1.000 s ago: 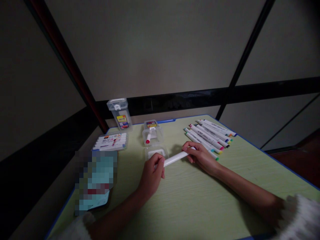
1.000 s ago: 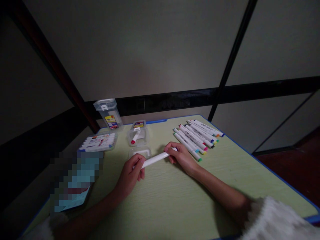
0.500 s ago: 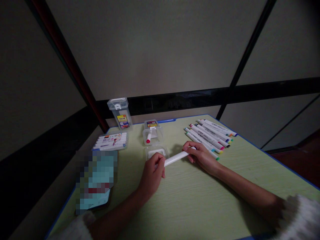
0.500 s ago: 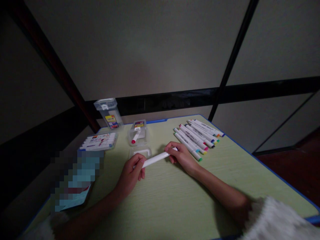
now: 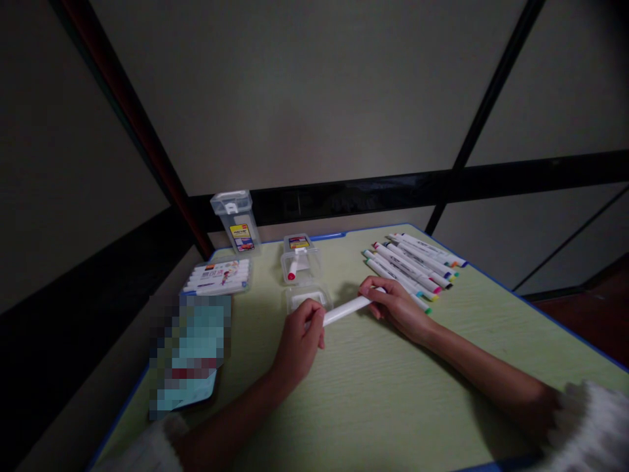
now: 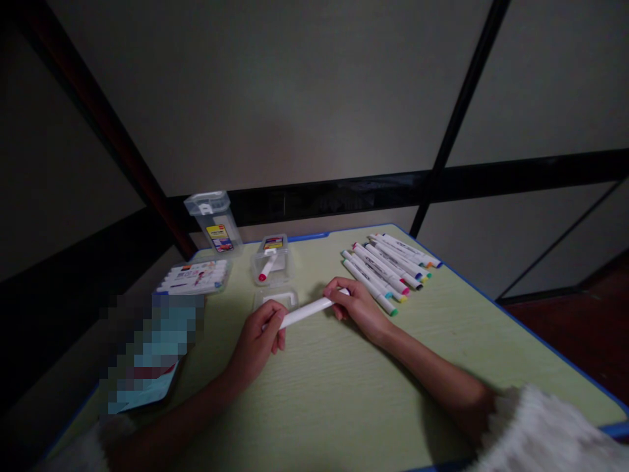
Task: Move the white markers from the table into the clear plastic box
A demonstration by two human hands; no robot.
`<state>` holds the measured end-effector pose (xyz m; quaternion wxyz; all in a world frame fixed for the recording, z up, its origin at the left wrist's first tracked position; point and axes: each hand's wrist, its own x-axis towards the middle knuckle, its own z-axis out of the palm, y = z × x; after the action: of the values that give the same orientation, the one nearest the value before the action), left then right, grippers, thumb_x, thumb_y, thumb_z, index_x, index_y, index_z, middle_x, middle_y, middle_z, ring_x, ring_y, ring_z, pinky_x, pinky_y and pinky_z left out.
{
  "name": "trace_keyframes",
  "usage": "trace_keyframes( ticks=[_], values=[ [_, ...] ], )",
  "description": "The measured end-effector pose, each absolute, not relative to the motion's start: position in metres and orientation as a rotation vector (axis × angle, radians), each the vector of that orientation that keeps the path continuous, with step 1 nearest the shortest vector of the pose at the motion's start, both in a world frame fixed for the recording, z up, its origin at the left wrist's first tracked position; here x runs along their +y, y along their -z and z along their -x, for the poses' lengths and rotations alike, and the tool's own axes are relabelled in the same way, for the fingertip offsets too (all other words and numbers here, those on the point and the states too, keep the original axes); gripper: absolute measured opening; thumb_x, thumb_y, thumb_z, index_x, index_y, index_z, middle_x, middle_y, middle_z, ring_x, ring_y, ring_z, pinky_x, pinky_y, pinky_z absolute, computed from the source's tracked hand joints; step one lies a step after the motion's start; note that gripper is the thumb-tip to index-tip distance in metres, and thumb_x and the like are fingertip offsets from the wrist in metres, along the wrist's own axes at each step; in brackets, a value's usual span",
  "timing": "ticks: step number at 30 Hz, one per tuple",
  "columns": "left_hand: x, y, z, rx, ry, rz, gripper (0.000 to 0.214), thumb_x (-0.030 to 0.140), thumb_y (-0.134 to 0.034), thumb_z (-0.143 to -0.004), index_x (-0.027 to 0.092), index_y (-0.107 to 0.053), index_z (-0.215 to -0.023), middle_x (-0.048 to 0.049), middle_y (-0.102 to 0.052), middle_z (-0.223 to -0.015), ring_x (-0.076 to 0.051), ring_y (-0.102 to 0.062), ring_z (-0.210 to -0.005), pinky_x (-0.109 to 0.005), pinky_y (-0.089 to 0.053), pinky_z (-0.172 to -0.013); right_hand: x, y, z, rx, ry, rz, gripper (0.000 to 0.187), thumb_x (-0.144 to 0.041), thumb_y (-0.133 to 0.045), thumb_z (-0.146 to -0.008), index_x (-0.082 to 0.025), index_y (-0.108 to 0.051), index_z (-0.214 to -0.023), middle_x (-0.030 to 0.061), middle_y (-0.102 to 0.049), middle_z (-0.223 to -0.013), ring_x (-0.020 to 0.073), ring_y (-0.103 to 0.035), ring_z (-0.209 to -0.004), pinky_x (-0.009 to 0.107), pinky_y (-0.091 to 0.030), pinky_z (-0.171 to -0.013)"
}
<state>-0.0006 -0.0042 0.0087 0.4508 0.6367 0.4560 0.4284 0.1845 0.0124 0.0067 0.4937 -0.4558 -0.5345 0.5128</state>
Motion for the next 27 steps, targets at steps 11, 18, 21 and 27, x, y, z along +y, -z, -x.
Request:
trace_keyframes(
  ticks=[11, 18, 21, 27],
  values=[
    [-0.0048, -0.0078, 0.0009, 1.132, -1.046, -1.58, 0.022, 0.031, -0.041, -0.079, 0.019, -0.042, -0.062, 0.0079, -0.04, -0.041, -0.006, -0.038, -0.036, -0.018, -0.031, -0.039, 0.0125, -0.006, -0.185, -1.305, -1.236, 1.109, 0.019, -0.031, -0.057, -0.074, -0.017, -0.054, -0.062, -0.0063, -0.041, -0.036, 0.0067, -0.03, -0.035, 0.024, -0.015, -0.039],
    [-0.0042, -0.0088, 0.0008, 1.131, -1.047, -1.57, 0.021, 0.032, -0.042, -0.078, 0.019, -0.043, -0.061, 0.008, -0.041, -0.041, -0.006, -0.038, -0.036, -0.018, -0.031, -0.04, 0.0129, -0.0046, -0.1856, -1.301, -1.249, 1.1, 0.02, -0.031, -0.057, -0.074, -0.017, -0.053, -0.062, -0.0064, -0.041, -0.036, 0.0067, -0.029, -0.035, 0.024, -0.014, -0.039],
    [-0.004, -0.0078, 0.0009, 1.125, -1.047, -1.574, 0.021, 0.032, -0.042, -0.078, 0.019, -0.043, -0.062, 0.0081, -0.041, -0.042, -0.007, -0.038, -0.036, -0.018, -0.031, -0.04, 0.0131, -0.0043, -0.1854, -1.297, -1.253, 1.101, 0.019, -0.031, -0.057, -0.075, -0.017, -0.053, -0.062, -0.0065, -0.041, -0.035, 0.0065, -0.029, -0.035, 0.024, -0.014, -0.039],
    [-0.0038, -0.0069, 0.0016, 1.121, -1.039, -1.581, 0.02, 0.03, -0.04, -0.079, 0.019, -0.042, -0.063, 0.0083, -0.04, -0.043, -0.006, -0.038, -0.037, -0.018, -0.032, -0.04, 0.0133, -0.0036, -0.1863, -1.306, -1.25, 1.09, 0.02, -0.031, -0.057, -0.075, -0.017, -0.053, -0.062, -0.0063, -0.041, -0.036, 0.0063, -0.03, -0.035, 0.024, -0.014, -0.039]
  ],
)
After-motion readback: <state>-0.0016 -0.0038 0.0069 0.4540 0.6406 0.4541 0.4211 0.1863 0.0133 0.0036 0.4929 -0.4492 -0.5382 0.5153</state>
